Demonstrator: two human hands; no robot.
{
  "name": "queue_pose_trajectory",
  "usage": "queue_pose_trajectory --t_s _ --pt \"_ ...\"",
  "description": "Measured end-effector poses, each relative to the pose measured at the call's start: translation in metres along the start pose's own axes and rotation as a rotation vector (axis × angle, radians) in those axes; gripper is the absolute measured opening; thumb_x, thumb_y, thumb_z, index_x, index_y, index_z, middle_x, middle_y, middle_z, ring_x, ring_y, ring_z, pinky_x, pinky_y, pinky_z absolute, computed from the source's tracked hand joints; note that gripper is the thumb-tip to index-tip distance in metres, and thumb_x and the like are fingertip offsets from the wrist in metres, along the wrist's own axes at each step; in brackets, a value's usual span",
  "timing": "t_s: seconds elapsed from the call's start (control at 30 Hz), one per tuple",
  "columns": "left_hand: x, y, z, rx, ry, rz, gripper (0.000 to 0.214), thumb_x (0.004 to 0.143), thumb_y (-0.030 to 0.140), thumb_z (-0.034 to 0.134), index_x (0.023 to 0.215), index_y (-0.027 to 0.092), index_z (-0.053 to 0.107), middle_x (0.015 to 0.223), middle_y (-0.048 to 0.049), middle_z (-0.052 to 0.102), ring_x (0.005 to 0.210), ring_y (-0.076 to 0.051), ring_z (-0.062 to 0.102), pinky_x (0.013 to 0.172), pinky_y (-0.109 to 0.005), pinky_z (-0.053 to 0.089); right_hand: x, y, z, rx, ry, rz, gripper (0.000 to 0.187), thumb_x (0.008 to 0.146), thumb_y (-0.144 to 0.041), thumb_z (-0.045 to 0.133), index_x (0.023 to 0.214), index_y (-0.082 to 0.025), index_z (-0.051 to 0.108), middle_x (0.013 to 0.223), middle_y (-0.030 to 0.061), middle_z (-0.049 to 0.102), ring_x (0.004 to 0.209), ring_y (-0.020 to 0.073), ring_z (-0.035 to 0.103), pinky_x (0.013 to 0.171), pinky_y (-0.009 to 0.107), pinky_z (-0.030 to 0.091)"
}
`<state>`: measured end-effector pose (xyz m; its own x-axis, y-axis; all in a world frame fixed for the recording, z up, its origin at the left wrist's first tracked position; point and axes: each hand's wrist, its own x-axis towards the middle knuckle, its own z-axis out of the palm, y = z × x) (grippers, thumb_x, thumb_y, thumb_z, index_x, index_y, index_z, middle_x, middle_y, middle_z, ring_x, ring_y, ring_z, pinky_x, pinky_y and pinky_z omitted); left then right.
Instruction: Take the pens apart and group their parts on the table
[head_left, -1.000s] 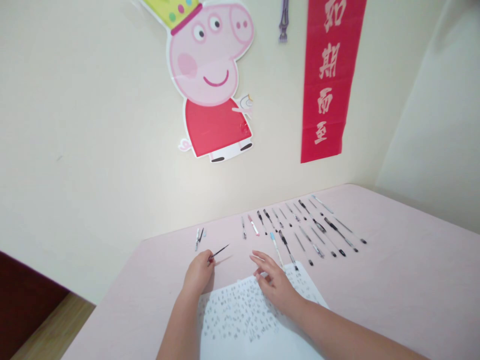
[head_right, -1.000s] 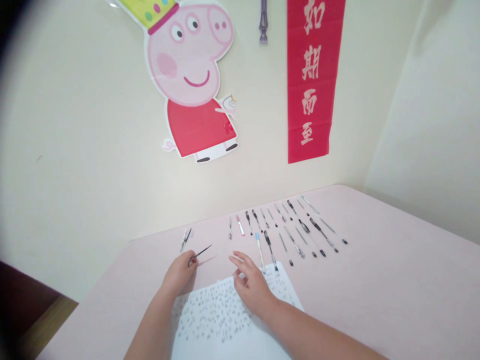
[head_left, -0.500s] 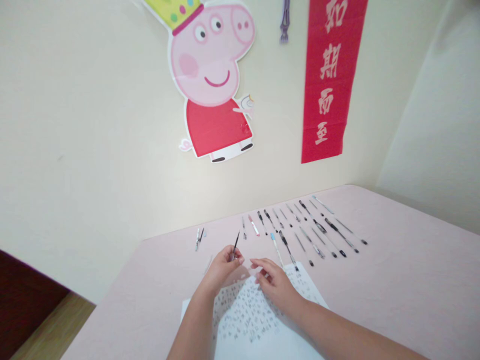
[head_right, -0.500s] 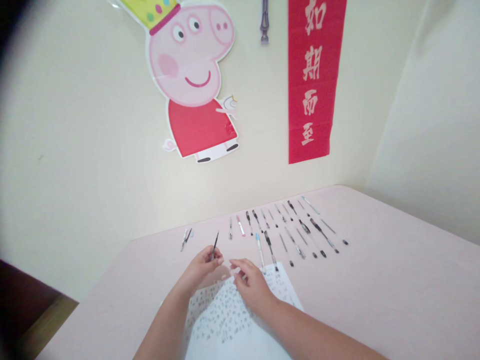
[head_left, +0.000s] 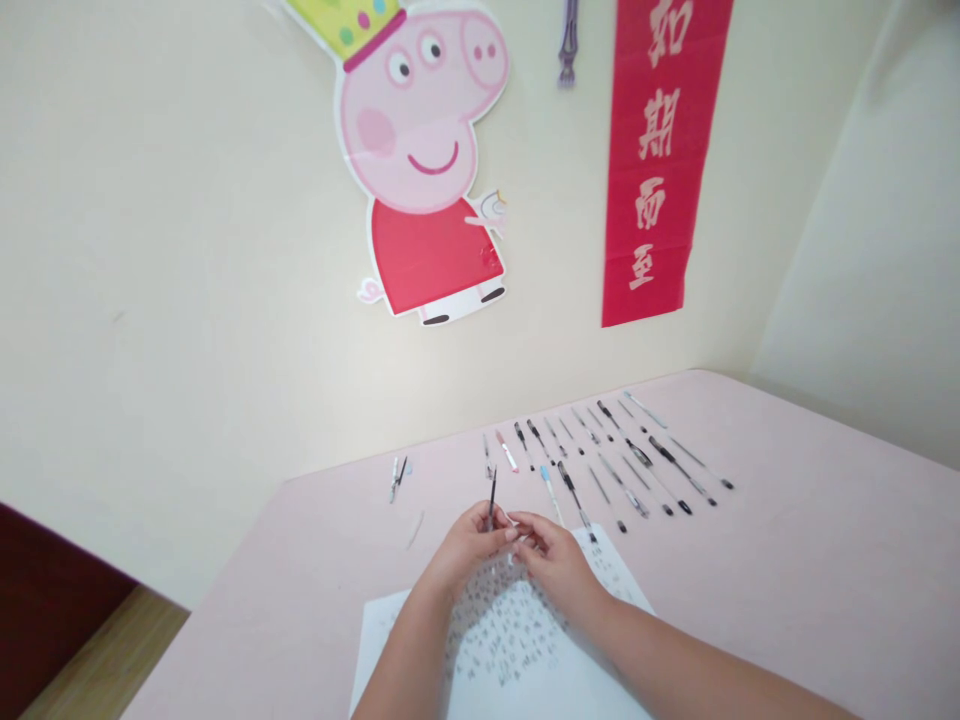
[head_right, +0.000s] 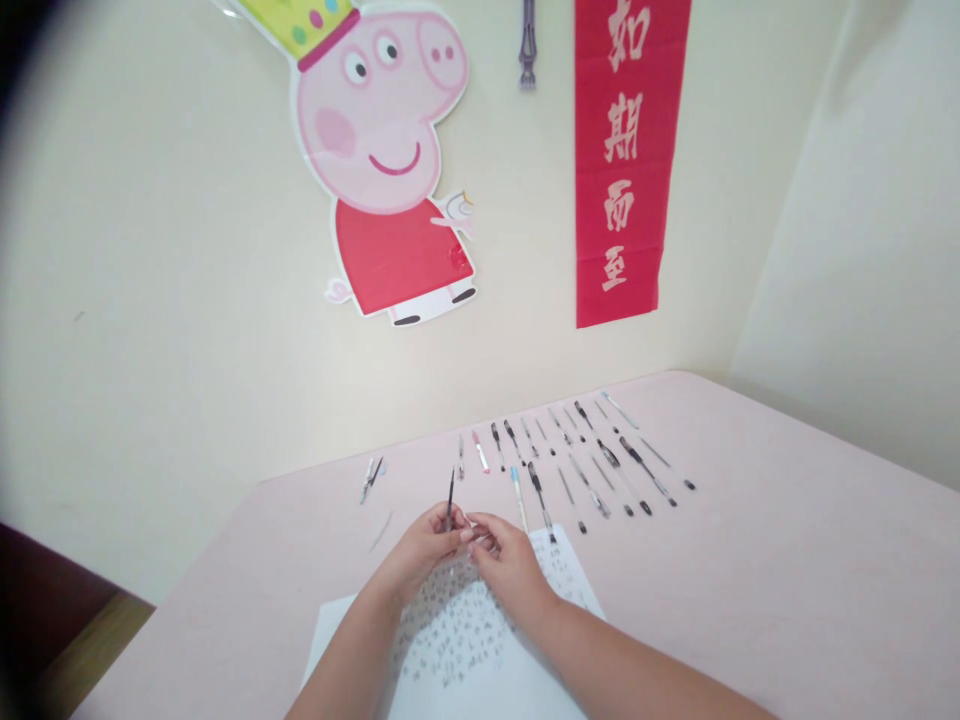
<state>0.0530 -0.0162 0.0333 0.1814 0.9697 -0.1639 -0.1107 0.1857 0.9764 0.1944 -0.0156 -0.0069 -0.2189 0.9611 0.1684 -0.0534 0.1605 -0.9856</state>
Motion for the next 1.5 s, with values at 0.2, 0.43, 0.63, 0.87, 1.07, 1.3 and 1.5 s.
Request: queue_pose_trajectory --t_s 0.2,0.43,0.63,0.87,1.07,1.3,1.5 --pt "0.001 -0.001 0.003 0.070 0.034 0.044 0.035 0.056 0.035 0.078 0.068 0.016 0.050 0.061 0.0031 0.054 0.058 -0.010 0.051 0.059 -0.022 0.037 0.000 0.001 0.001 0.016 0.030 -0.014 0.034 0.068 -0.020 0.056 0.100 -0.015 0.066 0.088 0.0094 0.069 0.070 0.0201 0.063 0.061 0.031 0.051" --pt "0.002 -0.002 0.003 0.135 0.063 0.090 0.031 0.059 0.037 0.075 0.070 0.016 0.056 0.065 0.0018 0.056 0.063 -0.011 0.052 0.061 -0.022 0.038 0.003 0.001 -0.003 0.004 0.053 -0.018 0.030 0.070 -0.027 0.058 0.096 -0.017 0.071 0.087 0.0098 0.069 0.063 0.0177 0.060 0.051 0.027 0.047" --pt "0.001 0.004 0.003 0.188 0.077 0.097 0.037 0.068 0.051 0.064 0.075 0.015 0.060 0.058 0.0043 0.048 0.051 -0.007 0.039 0.052 -0.020 0.030 0.004 -0.006 -0.006 0.072 0.083 0.063 0.032 0.070 -0.036 0.060 0.092 -0.017 0.073 0.078 0.0068 0.067 0.050 0.0116 0.053 0.042 0.023 0.042" --pt "0.005 -0.005 -0.014 0.320 0.086 0.134 0.041 0.073 0.055 0.056 0.078 0.015 0.061 0.051 0.0077 0.034 0.047 -0.007 0.030 0.048 -0.020 0.023 0.004 -0.007 -0.005 0.080 0.119 0.164 0.032 0.067 -0.037 0.061 0.085 -0.013 0.070 0.060 0.0034 0.063 0.043 0.0107 0.050 0.039 0.022 0.038" --pt "0.007 -0.008 -0.020 0.375 0.147 0.098 0.042 0.070 0.057 0.057 0.077 0.016 0.061 0.058 0.0033 0.048 0.051 -0.009 0.041 0.050 -0.021 0.030 0.003 -0.012 -0.005 0.093 0.141 0.134 0.029 0.068 -0.042 0.062 0.079 -0.015 0.064 0.057 0.0011 0.061 0.045 0.0113 0.049 0.042 0.022 0.040" --pt "0.010 -0.011 -0.034 0.650 0.264 0.265 0.036 0.073 0.051 0.056 0.069 0.017 0.065 0.067 -0.0032 0.060 0.068 -0.017 0.052 0.065 -0.028 0.038 0.002 -0.008 -0.008 0.076 0.188 0.045 0.033 0.077 -0.049 0.055 0.084 -0.017 0.059 0.062 0.0001 0.057 0.046 0.0106 0.047 0.042 0.022 0.038" --pt "0.009 -0.012 -0.041 0.866 0.222 0.326 0.034 0.079 0.046 0.051 0.072 0.017 0.066 0.071 -0.0053 0.060 0.070 -0.018 0.053 0.066 -0.029 0.038 0.002 -0.009 -0.009 0.062 0.185 0.042 0.031 0.078 -0.047 0.054 0.084 -0.017 0.057 0.060 -0.0013 0.054 0.046 0.0102 0.046 0.042 0.021 0.038"
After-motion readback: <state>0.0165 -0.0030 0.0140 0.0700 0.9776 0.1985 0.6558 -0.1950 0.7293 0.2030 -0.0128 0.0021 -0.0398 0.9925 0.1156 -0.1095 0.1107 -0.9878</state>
